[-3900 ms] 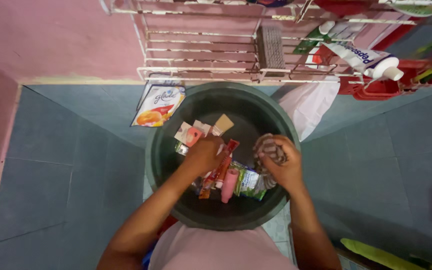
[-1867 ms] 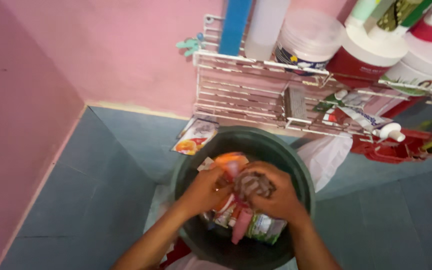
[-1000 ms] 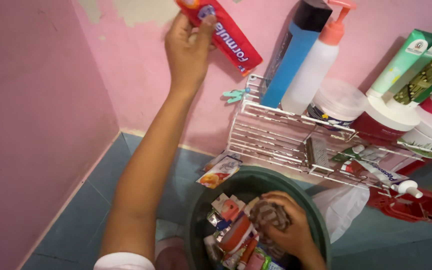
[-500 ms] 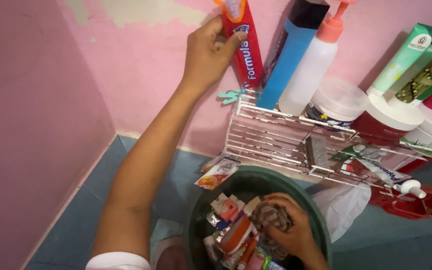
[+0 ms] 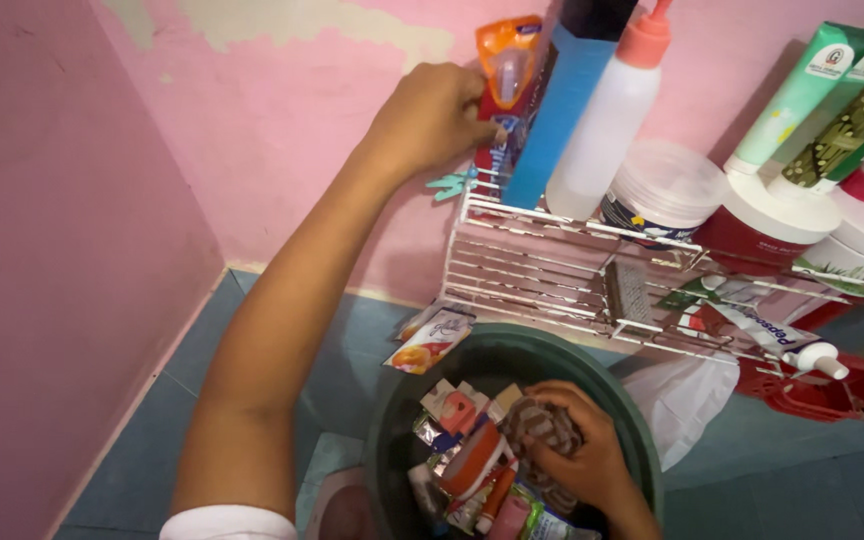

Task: The person organizes various toiletry items, including shampoo sachets, boxes, and bottles, by picking them up from a bucket and placing them onto a wire bathroom shelf.

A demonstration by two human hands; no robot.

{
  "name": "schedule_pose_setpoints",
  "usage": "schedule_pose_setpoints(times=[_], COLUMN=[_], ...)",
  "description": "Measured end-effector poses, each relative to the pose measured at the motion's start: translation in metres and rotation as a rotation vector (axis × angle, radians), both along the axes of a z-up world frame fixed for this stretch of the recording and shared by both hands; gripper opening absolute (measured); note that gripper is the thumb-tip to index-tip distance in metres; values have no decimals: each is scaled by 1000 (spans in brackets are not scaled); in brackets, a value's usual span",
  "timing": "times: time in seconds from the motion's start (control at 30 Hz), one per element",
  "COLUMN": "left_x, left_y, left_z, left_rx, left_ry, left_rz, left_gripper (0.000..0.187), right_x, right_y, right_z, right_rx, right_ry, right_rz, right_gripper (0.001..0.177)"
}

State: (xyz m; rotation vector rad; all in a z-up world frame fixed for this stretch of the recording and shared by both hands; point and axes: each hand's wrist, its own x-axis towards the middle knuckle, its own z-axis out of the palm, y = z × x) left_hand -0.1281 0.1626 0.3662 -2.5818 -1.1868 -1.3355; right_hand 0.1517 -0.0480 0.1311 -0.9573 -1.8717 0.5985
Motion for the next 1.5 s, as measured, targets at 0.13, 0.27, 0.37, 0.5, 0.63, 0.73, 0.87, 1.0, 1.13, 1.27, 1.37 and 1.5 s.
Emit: schedule_pose_setpoints(times=[0.13,0.27,0.37,0.5,0.63,0.73,0.87,1.0,1.13,1.27,1.37,1.5], left_x=[-1,2,2,4,7,5,4,7,8,6,3,5], left_y=[-9,-13,-14,-11,-8,-10,-16,-27,-36,-37,-35,-32], left_z=[0,4,5,2,-1,1,4,4,0,-5,-8,-11], left_rx=[-17,120,130,146,182,112,144,134,178,128,115,200], left_ry=[38,-321,-364,-332,-292,-266,-193,-55,-51,-8,5,11], left_rz=[97,-141,-166,-173,-151,-108,-10,132,96,102,109,95], left_gripper=[39,62,60,35,26,20,16,17,15,13,11,11], right_x=[1,5,6,6,5,5,5,5,5,7,7,5], right_y=[0,2,1,-1,-4,-4,-4,-3,-2,0,0,0], right_z=[-4,-12,-15,-14,-12,-12,-14,-16,-19,-22,-24,-24], right_rx=[-5,0,-26,-41,-58,-72,-40,-41,-67,-72,-62,-95], right_ry=[33,19,37,41,23,45,37,28,50,55,52,58], right_rz=[17,26,44,40,11,26,22,22,38,40,39,28], right_gripper=[47,49,49,47,47,45,46,47,47,47,47,47])
